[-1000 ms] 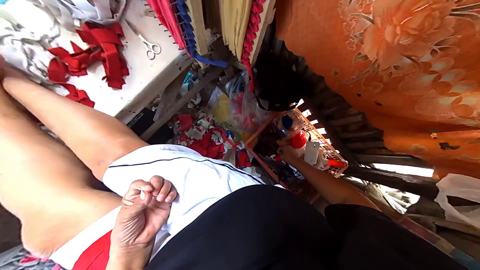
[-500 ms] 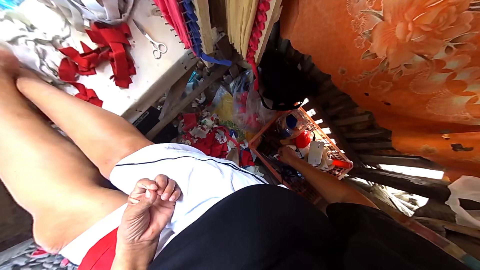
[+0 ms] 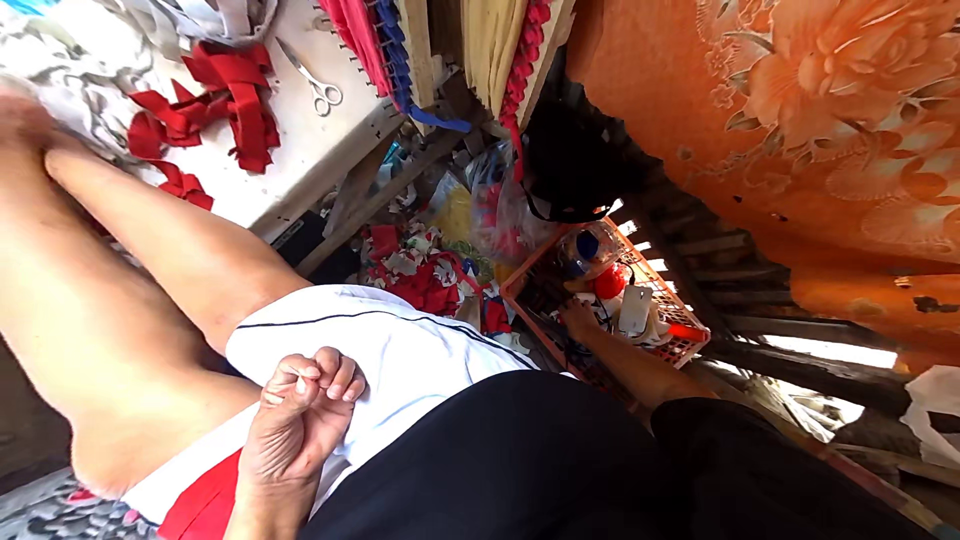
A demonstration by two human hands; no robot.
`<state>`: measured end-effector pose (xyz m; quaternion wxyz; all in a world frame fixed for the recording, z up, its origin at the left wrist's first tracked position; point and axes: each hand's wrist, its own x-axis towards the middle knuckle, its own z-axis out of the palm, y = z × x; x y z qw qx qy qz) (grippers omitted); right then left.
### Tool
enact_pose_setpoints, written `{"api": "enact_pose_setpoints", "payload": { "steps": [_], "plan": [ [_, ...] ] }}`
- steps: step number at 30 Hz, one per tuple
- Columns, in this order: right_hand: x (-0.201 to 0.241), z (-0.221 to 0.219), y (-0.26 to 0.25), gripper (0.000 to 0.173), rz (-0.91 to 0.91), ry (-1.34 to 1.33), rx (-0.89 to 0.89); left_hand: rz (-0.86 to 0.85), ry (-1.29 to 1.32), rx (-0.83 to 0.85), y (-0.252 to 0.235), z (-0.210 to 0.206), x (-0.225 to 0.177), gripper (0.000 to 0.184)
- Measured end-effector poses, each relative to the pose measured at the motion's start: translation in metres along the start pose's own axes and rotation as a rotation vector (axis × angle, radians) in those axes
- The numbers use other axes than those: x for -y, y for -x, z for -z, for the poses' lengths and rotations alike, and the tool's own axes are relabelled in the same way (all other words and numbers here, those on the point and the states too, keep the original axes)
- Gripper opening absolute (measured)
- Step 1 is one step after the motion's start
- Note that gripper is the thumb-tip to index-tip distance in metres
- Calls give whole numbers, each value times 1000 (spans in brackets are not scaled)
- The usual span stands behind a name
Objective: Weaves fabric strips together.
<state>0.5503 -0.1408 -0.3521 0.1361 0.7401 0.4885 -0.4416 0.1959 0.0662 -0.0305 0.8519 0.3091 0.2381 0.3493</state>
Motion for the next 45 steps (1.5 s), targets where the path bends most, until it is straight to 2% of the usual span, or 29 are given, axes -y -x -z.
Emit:
{"api": "enact_pose_setpoints", "payload": {
  "steps": [8, 11, 14, 17, 19, 22, 25, 28, 34, 40, 45],
  "plan": [
    [4, -2, -11, 44, 99, 216, 65, -10, -7, -14, 1, 1, 1, 3],
    [1, 7, -8, 46, 59, 113, 96, -11, -8, -11, 2, 1, 0, 4],
    [6, 39, 11, 51, -24, -38, 158, -16, -6, -14, 3, 2, 0, 4],
    [1, 68, 22, 51, -18, -111, 206, -23, -12, -1, 1, 1, 2, 4],
    [-4, 83, 23, 49, 50, -144, 168, -26, -40, 22, -1, -1, 3, 4],
    [17, 140, 57, 38, 197, -283, 147, -26, -81, 29, -5, -5, 0, 3],
    [47, 209, 105, 29, 422, -521, 141, -14, -164, 72, -9, -10, -4, 5],
    [74, 247, 136, 20, 671, -880, 128, -3, -376, 149, -21, -18, -6, 9],
    [130, 295, 177, 25, 920, -1108, 266, 73, -742, 371, -58, -40, -11, 9],
    [157, 298, 185, 32, 918, -1267, 418, 95, -710, 548, -87, -61, -9, 3],
    [158, 301, 185, 39, 872, -1353, 459, 155, -615, 570, -90, -57, 4, 6]
  ]
}}
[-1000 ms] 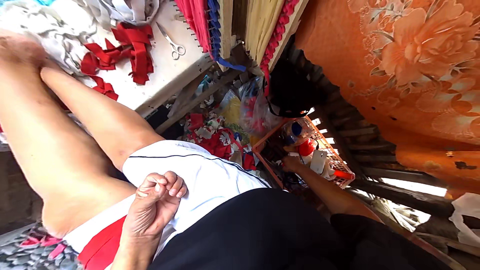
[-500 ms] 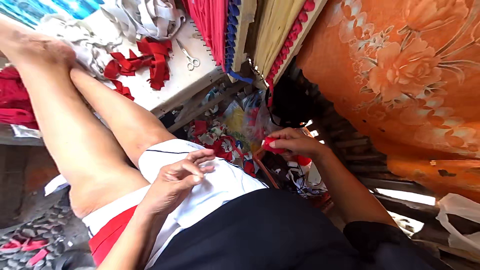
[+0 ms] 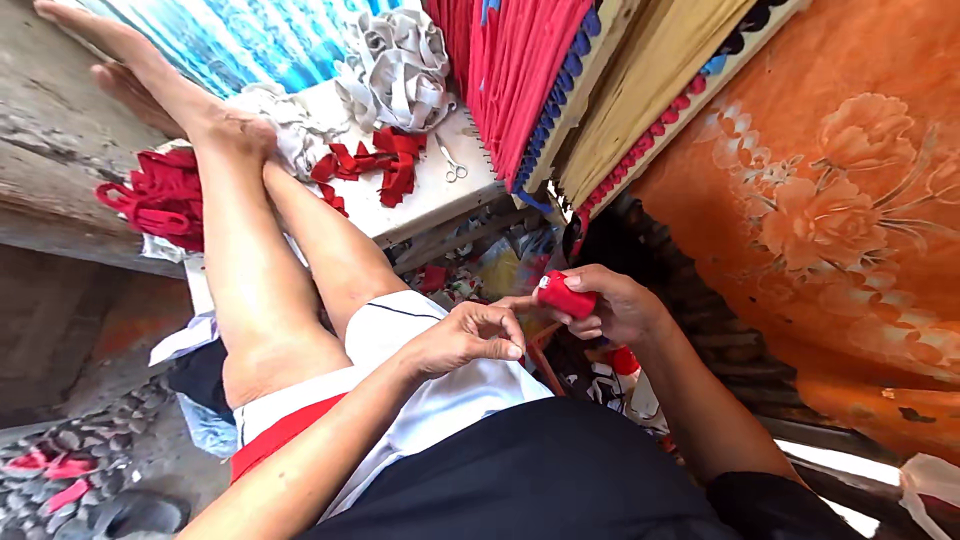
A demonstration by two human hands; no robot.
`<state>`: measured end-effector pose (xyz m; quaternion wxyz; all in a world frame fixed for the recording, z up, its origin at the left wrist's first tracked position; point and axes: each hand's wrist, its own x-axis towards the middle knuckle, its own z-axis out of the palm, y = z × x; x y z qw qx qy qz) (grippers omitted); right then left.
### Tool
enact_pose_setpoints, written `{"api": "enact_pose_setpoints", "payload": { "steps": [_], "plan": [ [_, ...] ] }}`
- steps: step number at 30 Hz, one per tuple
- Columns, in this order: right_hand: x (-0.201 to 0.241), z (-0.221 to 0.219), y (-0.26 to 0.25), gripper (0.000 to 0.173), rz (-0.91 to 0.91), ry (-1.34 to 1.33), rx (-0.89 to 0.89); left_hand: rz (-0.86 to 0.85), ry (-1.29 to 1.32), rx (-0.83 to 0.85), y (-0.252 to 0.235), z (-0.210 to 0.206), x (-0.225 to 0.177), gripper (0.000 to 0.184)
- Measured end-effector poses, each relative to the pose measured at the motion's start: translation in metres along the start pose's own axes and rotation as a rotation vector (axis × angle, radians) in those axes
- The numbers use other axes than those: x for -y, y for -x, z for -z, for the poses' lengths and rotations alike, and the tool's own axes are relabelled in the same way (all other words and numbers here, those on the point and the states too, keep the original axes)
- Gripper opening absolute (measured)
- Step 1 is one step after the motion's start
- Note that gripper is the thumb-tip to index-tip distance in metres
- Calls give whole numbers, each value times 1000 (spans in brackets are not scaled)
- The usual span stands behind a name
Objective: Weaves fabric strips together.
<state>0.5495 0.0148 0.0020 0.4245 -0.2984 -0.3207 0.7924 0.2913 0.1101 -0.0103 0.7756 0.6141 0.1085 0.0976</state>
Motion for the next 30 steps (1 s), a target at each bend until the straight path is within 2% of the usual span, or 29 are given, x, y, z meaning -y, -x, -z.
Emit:
{"api": "enact_pose_setpoints", "payload": {
  "steps": [5, 10, 15, 21, 25, 30],
  "plan": [
    [5, 14, 3, 40, 51, 31, -12, -67, 105, -18, 9, -2, -10, 5],
    [-20, 62, 14, 38, 46, 5, -189, -169, 77, -149, 29, 2, -42, 8],
    [-80, 116, 30, 36, -174, -37, -443, -115, -16, -255, 48, 5, -56, 6],
    [-174, 176, 49, 40, -368, -158, -674, -20, -123, -279, 73, 12, -58, 8],
    [-210, 201, 49, 38, -439, -245, -835, -74, -160, -293, 93, 21, -64, 11],
    [-239, 213, 33, 35, -517, -184, -950, -92, -129, -342, 113, 21, -80, 9]
  ]
}}
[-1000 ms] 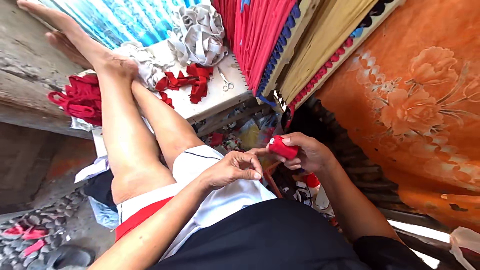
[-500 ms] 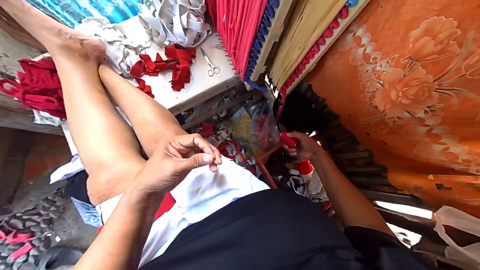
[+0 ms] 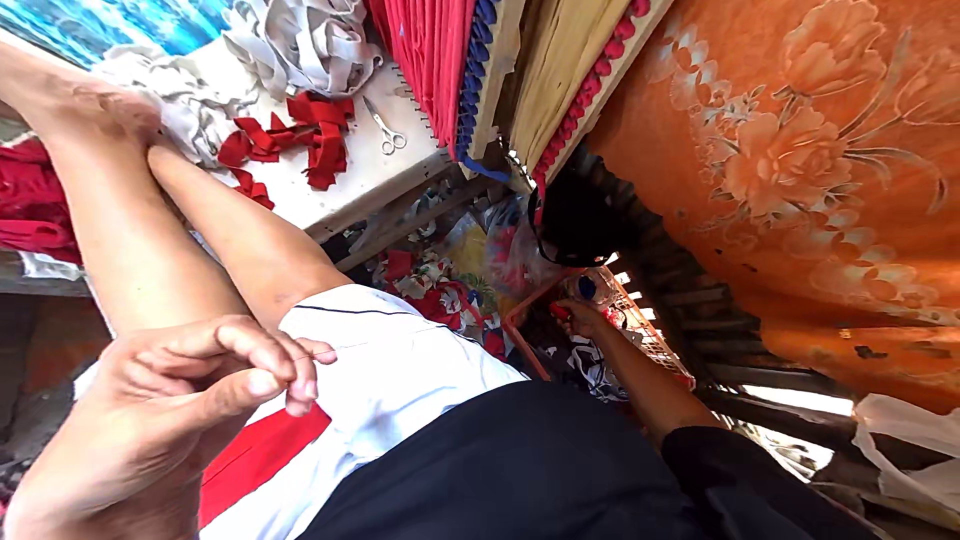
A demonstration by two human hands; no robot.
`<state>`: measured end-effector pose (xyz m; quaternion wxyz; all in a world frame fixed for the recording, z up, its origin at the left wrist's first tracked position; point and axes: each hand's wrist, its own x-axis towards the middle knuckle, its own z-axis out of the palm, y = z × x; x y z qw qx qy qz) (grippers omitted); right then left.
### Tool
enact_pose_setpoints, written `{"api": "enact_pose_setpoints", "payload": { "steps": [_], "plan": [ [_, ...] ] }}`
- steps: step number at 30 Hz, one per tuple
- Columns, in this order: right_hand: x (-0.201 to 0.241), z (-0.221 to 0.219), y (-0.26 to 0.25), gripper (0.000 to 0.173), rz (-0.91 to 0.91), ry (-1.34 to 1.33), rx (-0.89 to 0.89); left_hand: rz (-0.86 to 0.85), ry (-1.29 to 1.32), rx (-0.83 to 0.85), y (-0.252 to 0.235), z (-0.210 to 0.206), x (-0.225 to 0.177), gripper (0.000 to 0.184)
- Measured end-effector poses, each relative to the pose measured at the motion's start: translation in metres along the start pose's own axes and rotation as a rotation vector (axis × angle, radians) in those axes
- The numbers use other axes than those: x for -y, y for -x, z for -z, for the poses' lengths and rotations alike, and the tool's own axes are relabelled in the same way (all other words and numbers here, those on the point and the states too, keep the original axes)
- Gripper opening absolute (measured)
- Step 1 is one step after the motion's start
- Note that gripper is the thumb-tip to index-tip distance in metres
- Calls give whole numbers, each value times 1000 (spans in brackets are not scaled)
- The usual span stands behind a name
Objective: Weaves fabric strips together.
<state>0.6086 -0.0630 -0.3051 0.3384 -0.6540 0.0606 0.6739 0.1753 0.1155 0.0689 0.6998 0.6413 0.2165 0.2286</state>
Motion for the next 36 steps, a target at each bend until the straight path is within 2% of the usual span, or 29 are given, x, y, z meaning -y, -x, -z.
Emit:
{"api": "enact_pose_setpoints", "payload": {
  "steps": [4, 8, 11, 14, 17, 21, 25, 27, 30, 32, 34, 36],
  "plan": [
    [-7, -21, -8, 33, 4, 125, -146, -26, -5, -23, 18, 9, -10, 11],
    [-10, -36, -8, 40, -29, 302, -245, -56, -75, -16, 43, 29, -14, 11],
    [-13, -37, -11, 47, -3, 397, -287, -40, -159, -27, 52, 24, -24, 9],
    [3, -42, 9, 61, 36, 824, -240, -49, -367, -56, 50, 6, -40, 9],
    [23, -56, 26, 53, 231, 1171, -178, -77, -472, -89, 48, -12, -54, 8],
    [60, -102, 77, 37, 595, 1123, -103, -57, -521, -97, 50, -16, -60, 5],
    [87, -161, 144, 26, 973, 902, -53, -74, -559, -95, 53, -13, -59, 6],
    [96, -188, 181, 20, 1131, 804, 55, -75, -567, -103, 56, -15, -58, 7],
    [104, -224, 225, 17, 1196, 690, 410, -76, -543, -103, 58, -17, -55, 7],
    [108, -242, 240, 17, 1202, 706, 604, -62, -508, -107, 59, -16, -52, 7],
    [109, -254, 249, 19, 1213, 763, 695, -41, -456, -110, 59, -12, -45, 8],
    [108, -263, 251, 23, 1214, 780, 695, -26, -414, -122, 61, -7, -37, 7]
  ]
}}
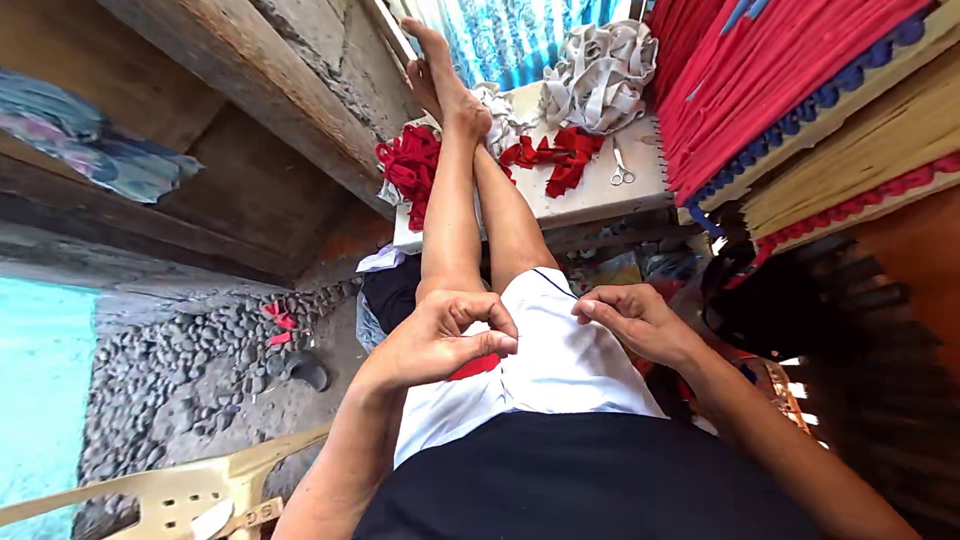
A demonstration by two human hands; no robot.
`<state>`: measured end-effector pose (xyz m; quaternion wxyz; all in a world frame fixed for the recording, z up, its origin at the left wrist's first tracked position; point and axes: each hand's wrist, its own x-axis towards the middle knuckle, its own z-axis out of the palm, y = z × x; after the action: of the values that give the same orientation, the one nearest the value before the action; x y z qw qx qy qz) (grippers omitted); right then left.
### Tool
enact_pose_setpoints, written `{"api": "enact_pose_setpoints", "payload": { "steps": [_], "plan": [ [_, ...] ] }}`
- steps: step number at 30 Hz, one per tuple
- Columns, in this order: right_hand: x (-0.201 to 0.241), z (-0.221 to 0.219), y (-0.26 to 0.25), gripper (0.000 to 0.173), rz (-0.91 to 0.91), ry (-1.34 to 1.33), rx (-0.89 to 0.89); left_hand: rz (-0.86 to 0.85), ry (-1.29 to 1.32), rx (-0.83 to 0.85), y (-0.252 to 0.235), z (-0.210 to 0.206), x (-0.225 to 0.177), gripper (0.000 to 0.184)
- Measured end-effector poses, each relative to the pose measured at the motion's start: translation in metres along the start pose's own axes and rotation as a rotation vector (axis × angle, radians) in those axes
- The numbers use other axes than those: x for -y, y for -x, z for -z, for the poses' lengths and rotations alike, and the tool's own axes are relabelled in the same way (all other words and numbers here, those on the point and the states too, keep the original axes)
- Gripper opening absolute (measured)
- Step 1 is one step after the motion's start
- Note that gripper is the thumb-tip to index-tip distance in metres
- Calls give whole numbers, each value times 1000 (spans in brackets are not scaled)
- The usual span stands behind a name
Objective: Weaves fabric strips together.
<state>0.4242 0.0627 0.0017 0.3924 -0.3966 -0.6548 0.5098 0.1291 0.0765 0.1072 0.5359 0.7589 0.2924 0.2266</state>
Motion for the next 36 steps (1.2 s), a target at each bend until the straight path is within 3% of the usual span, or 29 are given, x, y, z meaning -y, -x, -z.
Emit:
{"api": "enact_pose_setpoints", "payload": {
  "steps": [4, 11, 16, 24, 30, 36],
  "plan": [
    [-8, 10, 7, 27, -72, -29, -175, 74, -46, -72, 12, 4, 15, 5],
    [-38, 73, 56, 21, -305, 19, -424, 168, -5, -140, 25, 4, 52, 6],
    [-81, 101, 90, 23, -565, 71, -449, 178, 156, -79, 21, -11, 71, 9],
    [-169, 111, 146, 29, -912, 153, -389, 129, 492, 88, -2, -41, 80, 11],
    [-217, 90, 177, 33, -1097, 194, -283, 145, 679, 108, -12, -57, 93, 8],
    [-272, 55, 204, 35, -1202, 13, -324, 219, 690, 125, -17, -69, 109, 8]
  ]
}}
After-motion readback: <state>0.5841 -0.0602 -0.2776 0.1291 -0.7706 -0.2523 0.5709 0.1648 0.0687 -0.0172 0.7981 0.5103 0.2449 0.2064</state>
